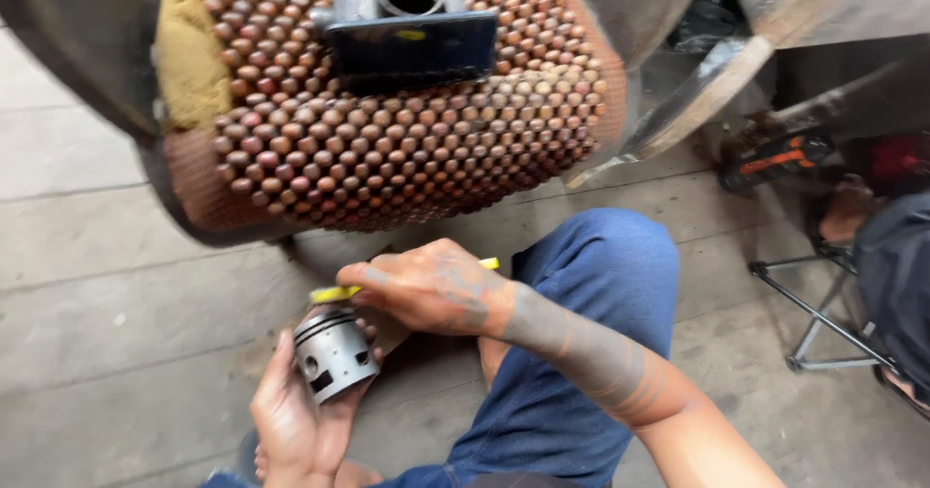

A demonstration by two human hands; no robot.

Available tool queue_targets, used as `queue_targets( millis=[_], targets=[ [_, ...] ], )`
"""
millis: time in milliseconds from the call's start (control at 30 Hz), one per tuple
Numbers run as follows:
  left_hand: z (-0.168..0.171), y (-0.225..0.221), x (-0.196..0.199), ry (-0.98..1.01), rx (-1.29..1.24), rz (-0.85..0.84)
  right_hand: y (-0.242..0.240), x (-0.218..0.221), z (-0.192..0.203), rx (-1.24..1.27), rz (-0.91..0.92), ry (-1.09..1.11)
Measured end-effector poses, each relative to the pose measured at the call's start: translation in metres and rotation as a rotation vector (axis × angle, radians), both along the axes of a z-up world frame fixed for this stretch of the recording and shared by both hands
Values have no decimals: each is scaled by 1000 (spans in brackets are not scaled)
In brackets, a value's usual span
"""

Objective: Brushing the exterior of a motorcycle piston using a small brush to remove debris.

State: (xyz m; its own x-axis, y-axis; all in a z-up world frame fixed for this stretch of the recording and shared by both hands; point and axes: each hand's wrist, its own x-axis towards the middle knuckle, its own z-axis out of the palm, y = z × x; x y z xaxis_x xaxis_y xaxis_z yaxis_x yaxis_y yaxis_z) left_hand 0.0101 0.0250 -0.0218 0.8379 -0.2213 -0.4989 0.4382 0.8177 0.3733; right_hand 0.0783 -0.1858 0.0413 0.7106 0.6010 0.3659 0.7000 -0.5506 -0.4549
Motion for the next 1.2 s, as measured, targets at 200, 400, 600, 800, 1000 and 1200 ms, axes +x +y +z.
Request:
queue_targets(
  millis=[200,400,600,800,1000,1200],
  targets=[
    [9,-6,4,61,46,39,-6,1,11,-68,-87,14],
    [26,-5,2,0,-36,18,-6,0,33,10,7,297],
    [38,-5,3,-13,-23,-9,-11,12,48,90,205,507],
    [15,-6,-4,-61,116,15,-4,2,32,181,277,381],
    [14,-7,-7,-32,277,14,-4,-14,23,-19,159,239],
    [24,-16,-9,-38,334,3,-4,-16,34,3,149,192]
  ],
)
